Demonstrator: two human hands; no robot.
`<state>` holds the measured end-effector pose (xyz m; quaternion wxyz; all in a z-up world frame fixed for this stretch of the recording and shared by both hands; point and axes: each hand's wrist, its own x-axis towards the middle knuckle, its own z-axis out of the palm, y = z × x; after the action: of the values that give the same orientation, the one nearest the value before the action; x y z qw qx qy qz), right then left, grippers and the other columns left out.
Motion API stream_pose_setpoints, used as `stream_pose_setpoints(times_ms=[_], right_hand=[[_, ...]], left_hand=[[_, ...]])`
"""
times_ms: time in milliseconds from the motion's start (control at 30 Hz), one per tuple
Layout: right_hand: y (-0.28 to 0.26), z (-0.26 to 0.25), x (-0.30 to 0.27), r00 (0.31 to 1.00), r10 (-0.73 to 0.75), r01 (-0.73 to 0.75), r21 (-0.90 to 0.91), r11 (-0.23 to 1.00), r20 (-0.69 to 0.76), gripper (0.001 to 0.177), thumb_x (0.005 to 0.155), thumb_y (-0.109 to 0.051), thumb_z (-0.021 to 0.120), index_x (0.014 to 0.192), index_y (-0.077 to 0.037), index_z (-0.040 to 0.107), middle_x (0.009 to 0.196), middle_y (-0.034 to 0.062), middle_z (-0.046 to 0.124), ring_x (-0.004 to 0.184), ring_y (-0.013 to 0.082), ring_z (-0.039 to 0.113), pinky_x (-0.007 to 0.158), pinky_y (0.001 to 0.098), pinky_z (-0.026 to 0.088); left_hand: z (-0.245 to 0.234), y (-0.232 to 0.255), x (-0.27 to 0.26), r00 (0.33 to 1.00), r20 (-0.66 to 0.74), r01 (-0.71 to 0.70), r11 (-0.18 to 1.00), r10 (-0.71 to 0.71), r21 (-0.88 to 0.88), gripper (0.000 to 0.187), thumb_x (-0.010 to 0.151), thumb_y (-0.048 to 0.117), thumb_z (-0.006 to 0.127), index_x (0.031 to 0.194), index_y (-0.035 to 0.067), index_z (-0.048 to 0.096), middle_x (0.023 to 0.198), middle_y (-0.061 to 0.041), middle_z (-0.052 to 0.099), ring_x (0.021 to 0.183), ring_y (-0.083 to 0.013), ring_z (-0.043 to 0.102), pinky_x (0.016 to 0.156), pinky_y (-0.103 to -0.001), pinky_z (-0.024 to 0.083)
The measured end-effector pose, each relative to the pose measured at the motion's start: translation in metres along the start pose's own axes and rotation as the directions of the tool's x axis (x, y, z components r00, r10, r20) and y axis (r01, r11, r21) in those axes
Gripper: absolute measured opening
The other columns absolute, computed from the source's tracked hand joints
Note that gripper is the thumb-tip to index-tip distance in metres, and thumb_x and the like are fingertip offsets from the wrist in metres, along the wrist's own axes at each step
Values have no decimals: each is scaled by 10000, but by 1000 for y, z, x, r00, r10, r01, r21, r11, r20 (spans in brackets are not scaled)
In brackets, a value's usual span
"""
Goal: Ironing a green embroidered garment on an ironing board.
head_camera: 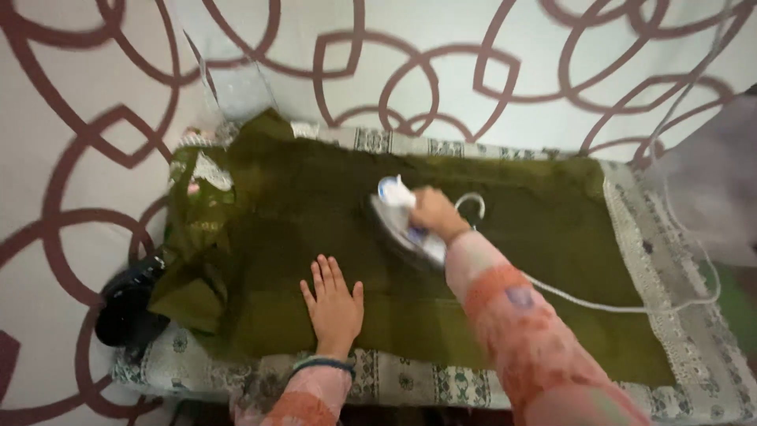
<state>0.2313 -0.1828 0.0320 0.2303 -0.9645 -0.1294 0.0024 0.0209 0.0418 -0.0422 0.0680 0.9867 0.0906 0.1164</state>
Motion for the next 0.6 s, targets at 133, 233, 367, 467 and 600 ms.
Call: stream_pose_setpoints(times_ms=[133,233,367,467,600], right_hand=[[28,-15,-64,927,-195,156,144,977,320,385,675,-176,704,1033,-36,726,924,220,764,822,361,771,791,442,613],[61,-30,-131,843,-419,385,167,908,336,366,646,-172,713,991,-63,765,916,190,772,810,357,748,771,450,596],[28,-66,-191,864,-276,328,-54,943,420,463,609,-232,789,1066,-166,764,846,169,758,766,367,725,728,460,583],[14,-53,-196,939,-217,265,-157,952,267,372,605,-248,800,959,-153,740,780,150,752,778,389,705,704,503,554],[-38,-28,-164,982,-189,190,-68,979,27,283,658,-225,750,920,-126,707,779,145,732,724,363,722,678,485,570]], left_hand=[[-4,-19,17,997,74,21,996,-15,-83,748,1031,527,343,1600,57,223,1683,-127,191,1558,-289,157,1234,-532,133],[-29,-47,42,986,166,33,999,-36,17,693,1062,524,324,1618,118,245,1696,-120,193,1571,-275,168,1237,-553,151],[-18,-105,52,991,137,-6,996,-6,87,659,1038,513,325,1609,191,263,1684,-83,200,1540,-265,189,1201,-589,154],[-16,-107,49,1000,13,-21,998,21,63,646,1011,500,346,1590,219,293,1664,-63,240,1516,-267,225,1182,-598,163],[-23,-102,44,997,-68,-21,994,28,110,642,1016,479,382,1593,203,329,1667,-74,287,1524,-271,271,1203,-592,200]])
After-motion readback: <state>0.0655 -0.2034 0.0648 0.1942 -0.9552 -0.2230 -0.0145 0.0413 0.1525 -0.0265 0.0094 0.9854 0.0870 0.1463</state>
